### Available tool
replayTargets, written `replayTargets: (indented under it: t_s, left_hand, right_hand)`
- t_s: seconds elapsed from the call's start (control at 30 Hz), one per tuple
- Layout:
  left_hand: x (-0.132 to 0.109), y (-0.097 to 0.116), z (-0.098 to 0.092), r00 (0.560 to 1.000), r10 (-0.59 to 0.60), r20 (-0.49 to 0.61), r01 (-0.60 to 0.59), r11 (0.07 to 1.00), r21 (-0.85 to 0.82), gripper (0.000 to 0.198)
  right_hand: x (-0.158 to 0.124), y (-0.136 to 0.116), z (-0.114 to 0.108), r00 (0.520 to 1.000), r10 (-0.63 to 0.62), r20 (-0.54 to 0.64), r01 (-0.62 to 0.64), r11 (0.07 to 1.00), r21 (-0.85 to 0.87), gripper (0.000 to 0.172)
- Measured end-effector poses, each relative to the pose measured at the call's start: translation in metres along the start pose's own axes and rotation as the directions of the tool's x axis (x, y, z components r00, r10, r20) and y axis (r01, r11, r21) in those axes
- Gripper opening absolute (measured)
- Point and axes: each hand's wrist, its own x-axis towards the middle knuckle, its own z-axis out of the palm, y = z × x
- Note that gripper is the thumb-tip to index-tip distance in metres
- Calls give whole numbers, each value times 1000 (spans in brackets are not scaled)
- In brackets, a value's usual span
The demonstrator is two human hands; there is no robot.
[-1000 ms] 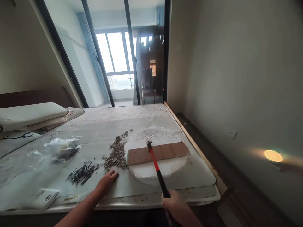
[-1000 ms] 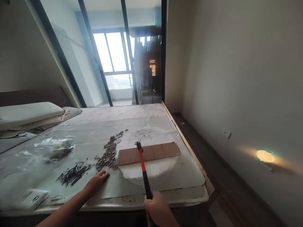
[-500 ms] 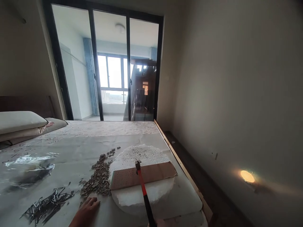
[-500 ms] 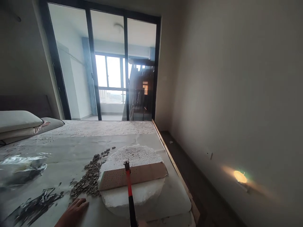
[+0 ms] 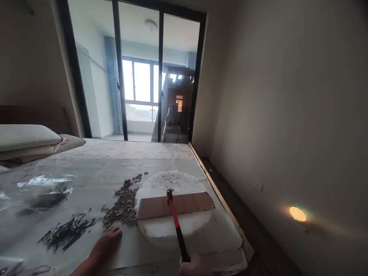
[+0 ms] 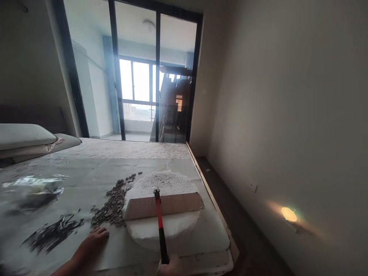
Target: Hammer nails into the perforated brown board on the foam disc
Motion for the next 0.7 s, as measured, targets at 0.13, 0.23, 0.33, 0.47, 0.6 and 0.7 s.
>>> replayTargets:
  t_s: [0.13, 0.23, 0.33, 0.47, 0.6, 0.7]
  left_hand:
    - [-6, 9, 0, 1000, -10, -6, 10, 1000, -25, 28]
    - [-7, 12, 0, 998, -40, -39, 38, 998, -47, 24]
    - [-6, 9, -2, 994, -105, -45, 102, 993, -63, 32]
    - [-6, 3, -5, 986, -164, 27, 166, 982, -87, 35]
    - [-8, 3, -1, 978, -194, 82, 201, 977, -78, 26]
    - [-9, 5, 4, 963, -251, 94, 259, 962, -86, 29]
  right_hand:
    - [-11, 2, 0, 998, -32, 52, 32, 999, 7, 5]
    - [-14, 7, -4, 976, -39, 216, 28, 998, 55, 6]
    - [-14, 12, -10, 965, -31, 261, 3, 994, 108, 7]
    - [-14, 15, -13, 960, -25, 278, -10, 992, 124, 7]
    - [-13, 16, -13, 958, -33, 285, -12, 988, 153, 7]
    - [-14, 14, -14, 959, -11, 284, -37, 986, 165, 8]
